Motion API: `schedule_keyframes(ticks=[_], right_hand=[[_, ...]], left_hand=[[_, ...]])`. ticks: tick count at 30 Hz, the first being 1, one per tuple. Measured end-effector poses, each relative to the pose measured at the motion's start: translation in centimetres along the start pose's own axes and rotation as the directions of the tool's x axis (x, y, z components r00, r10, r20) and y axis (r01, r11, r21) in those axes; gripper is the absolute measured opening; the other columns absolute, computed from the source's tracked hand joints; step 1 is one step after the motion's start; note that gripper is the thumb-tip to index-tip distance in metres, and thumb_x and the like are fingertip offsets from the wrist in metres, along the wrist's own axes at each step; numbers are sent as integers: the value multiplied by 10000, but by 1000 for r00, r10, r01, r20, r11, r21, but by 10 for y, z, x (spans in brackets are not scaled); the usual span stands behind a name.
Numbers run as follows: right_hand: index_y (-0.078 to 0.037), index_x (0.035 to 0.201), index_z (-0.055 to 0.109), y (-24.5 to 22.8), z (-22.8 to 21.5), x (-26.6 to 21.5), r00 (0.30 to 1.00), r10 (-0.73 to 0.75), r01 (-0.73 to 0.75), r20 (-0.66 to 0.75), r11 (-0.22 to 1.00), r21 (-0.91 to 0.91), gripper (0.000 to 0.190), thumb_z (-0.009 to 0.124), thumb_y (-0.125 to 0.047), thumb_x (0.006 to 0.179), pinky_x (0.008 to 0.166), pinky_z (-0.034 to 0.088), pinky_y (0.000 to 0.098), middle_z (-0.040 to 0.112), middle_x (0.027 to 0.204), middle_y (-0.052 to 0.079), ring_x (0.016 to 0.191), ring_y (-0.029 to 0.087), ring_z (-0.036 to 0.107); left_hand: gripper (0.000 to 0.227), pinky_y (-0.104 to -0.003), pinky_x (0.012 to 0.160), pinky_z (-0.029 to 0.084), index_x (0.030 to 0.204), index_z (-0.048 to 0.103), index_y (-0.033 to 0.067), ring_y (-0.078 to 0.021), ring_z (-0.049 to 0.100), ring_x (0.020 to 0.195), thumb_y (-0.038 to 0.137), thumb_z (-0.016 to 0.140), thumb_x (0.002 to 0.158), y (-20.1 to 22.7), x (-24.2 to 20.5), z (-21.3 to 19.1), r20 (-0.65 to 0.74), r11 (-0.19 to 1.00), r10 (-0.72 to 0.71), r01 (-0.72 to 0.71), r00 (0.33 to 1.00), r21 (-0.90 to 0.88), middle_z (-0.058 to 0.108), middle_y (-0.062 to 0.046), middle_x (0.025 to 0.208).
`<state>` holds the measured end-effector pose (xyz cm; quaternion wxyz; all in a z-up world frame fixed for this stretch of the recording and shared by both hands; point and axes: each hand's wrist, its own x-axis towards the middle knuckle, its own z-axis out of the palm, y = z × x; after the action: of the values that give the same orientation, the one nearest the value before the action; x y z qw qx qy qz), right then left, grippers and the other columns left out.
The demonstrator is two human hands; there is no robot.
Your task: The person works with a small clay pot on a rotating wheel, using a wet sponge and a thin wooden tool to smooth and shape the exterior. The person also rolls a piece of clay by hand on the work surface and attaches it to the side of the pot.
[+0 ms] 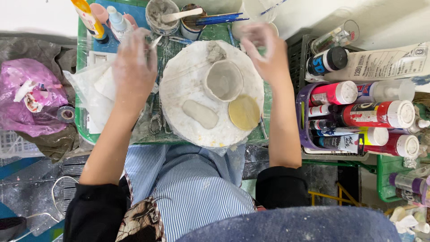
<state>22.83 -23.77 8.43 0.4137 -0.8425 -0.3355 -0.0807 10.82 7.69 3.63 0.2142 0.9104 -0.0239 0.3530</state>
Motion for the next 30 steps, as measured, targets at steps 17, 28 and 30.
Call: schedule_keyframes(ticks=[17,28,30], right_hand=[[33,1023,669,-37,122,-259,906,405,-177,-122,625,760,132,642,-95,1039,667,563,305,705,938,142,747,169,685],[56,1009,698,-26,82,-226,940,306,-183,-152,826,533,95,627,-3,986,693,617,319,730,919,174,787,229,750],[40,997,698,-28,81,-224,950,280,-178,-136,847,502,78,630,6,979,684,605,309,738,914,170,796,226,757]], left_hand=[[302,-238,748,614,1171,664,36,-110,722,838,73,751,884,105,-134,-6,736,306,-108,727,668,-615,732,-67,996],[350,-464,1116,347,1238,705,143,-262,530,1344,171,765,894,58,-117,-21,295,931,-18,124,955,-345,638,-32,1370],[354,-458,1120,334,1249,715,171,-259,524,1358,187,768,899,58,-121,-15,282,934,-2,103,959,-342,624,-23,1391]])
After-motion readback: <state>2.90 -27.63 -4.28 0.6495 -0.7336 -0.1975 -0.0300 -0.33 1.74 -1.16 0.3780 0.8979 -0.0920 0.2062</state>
